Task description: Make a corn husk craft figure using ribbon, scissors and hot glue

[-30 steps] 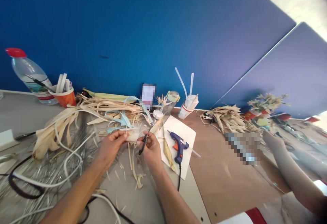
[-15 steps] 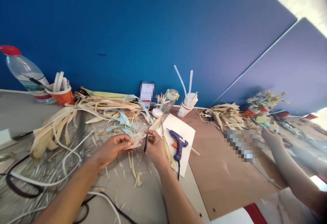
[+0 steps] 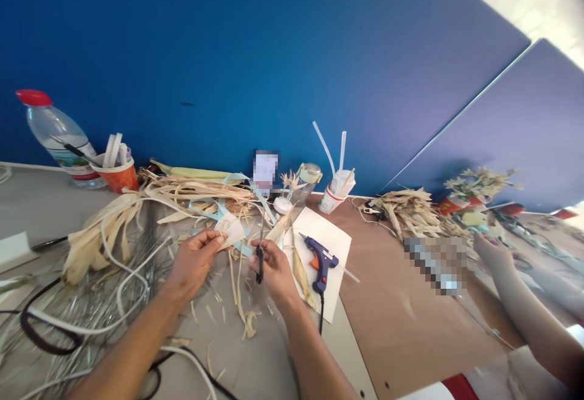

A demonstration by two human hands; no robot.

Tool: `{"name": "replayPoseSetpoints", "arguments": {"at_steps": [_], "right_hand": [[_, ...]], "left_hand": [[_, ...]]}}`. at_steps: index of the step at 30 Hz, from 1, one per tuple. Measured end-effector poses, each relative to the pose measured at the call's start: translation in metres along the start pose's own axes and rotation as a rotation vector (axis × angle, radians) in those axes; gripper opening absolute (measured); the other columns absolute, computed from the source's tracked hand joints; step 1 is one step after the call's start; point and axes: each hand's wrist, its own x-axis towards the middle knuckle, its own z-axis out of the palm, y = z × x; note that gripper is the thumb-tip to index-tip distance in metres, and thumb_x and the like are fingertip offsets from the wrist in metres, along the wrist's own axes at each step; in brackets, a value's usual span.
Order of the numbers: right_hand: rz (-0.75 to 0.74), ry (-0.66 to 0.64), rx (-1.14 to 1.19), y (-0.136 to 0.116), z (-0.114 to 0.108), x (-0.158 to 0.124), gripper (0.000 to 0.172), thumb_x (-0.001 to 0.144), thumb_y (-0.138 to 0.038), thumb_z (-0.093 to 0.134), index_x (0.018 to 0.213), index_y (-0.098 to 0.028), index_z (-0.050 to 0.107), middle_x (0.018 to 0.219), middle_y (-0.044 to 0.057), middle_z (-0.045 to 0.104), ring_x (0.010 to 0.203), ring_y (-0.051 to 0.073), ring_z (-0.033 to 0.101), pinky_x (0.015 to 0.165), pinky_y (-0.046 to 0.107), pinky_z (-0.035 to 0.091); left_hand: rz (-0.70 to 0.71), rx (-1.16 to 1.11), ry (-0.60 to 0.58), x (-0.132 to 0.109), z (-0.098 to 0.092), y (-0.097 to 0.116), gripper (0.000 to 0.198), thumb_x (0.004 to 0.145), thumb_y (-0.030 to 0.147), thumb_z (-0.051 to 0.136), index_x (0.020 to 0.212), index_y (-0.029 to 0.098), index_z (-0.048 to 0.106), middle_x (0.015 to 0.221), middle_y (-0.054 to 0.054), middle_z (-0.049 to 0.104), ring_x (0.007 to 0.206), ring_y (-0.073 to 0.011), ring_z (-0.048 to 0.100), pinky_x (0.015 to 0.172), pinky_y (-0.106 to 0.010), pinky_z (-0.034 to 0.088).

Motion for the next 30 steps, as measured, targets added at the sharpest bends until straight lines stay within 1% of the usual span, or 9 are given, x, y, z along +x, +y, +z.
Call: {"name": "replayPoseSetpoints", "arguments": {"at_steps": [2, 5, 8, 12, 21, 26, 30], "right_hand": [[0.017, -0.048, 0.014, 0.001, 0.004, -0.002, 0.028, 0.060, -0.025, 0.065, 0.086, -0.019, 0.057, 0.057, -0.007, 0.050, 0.051, 0.009, 0.046, 0.049, 0.021, 0.036], [0.043, -0.082, -0.013, 0.005, 0.009, -0.004, 0.026, 0.061, -0.025, 0.063, 0.086, -0.019, 0.056, 0.057, -0.007, 0.048, 0.050, 0.008, 0.043, 0.048, 0.020, 0.033], [0.058, -0.097, -0.062, 0.008, 0.011, -0.006, 0.026, 0.063, -0.025, 0.063, 0.087, -0.018, 0.057, 0.057, -0.007, 0.046, 0.049, 0.008, 0.041, 0.049, 0.021, 0.032], [0.046, -0.118, -0.091, 0.011, 0.011, -0.006, 0.028, 0.063, -0.028, 0.066, 0.088, -0.018, 0.058, 0.057, -0.007, 0.047, 0.051, 0.008, 0.041, 0.049, 0.021, 0.031], [0.055, -0.094, -0.062, 0.018, 0.012, -0.003, 0.027, 0.063, -0.028, 0.068, 0.086, -0.019, 0.057, 0.055, -0.007, 0.046, 0.049, 0.008, 0.039, 0.046, 0.020, 0.030], [0.053, -0.101, -0.064, 0.017, 0.013, -0.005, 0.027, 0.064, -0.028, 0.068, 0.086, -0.018, 0.058, 0.054, -0.007, 0.046, 0.048, 0.007, 0.039, 0.045, 0.019, 0.029], [0.073, -0.119, -0.044, 0.017, 0.014, -0.007, 0.029, 0.063, -0.030, 0.069, 0.087, -0.018, 0.058, 0.055, -0.007, 0.047, 0.048, 0.007, 0.038, 0.045, 0.019, 0.030]], "left_hand": [[0.011, -0.007, -0.001, -0.002, 0.003, 0.002, 0.022, 0.053, 0.031, 0.079, 0.064, 0.019, 0.065, 0.073, -0.001, 0.065, 0.072, -0.0182, 0.060, 0.063, -0.028, 0.047], [0.018, -0.019, 0.015, -0.003, 0.004, 0.002, 0.021, 0.053, 0.030, 0.078, 0.065, 0.019, 0.064, 0.072, -0.001, 0.065, 0.072, -0.0175, 0.060, 0.066, -0.028, 0.048], [0.017, -0.065, 0.028, -0.001, 0.003, 0.001, 0.022, 0.052, 0.028, 0.079, 0.065, 0.017, 0.065, 0.072, 0.000, 0.065, 0.071, -0.0152, 0.059, 0.066, -0.025, 0.048], [0.002, -0.093, 0.023, -0.001, 0.002, -0.001, 0.025, 0.050, 0.027, 0.082, 0.066, 0.015, 0.067, 0.070, 0.000, 0.066, 0.065, -0.0128, 0.058, 0.061, -0.022, 0.047], [0.013, -0.117, -0.003, -0.004, 0.006, 0.001, 0.025, 0.048, 0.028, 0.084, 0.062, 0.015, 0.068, 0.069, -0.001, 0.065, 0.065, -0.0130, 0.057, 0.060, -0.021, 0.047], [0.032, -0.111, 0.018, -0.001, 0.004, -0.002, 0.024, 0.050, 0.028, 0.083, 0.064, 0.015, 0.068, 0.068, 0.000, 0.065, 0.065, -0.0131, 0.057, 0.061, -0.022, 0.047], [0.049, -0.110, 0.008, 0.000, 0.002, -0.003, 0.024, 0.051, 0.028, 0.082, 0.065, 0.015, 0.068, 0.069, 0.000, 0.065, 0.066, -0.0135, 0.057, 0.063, -0.023, 0.047]]}}
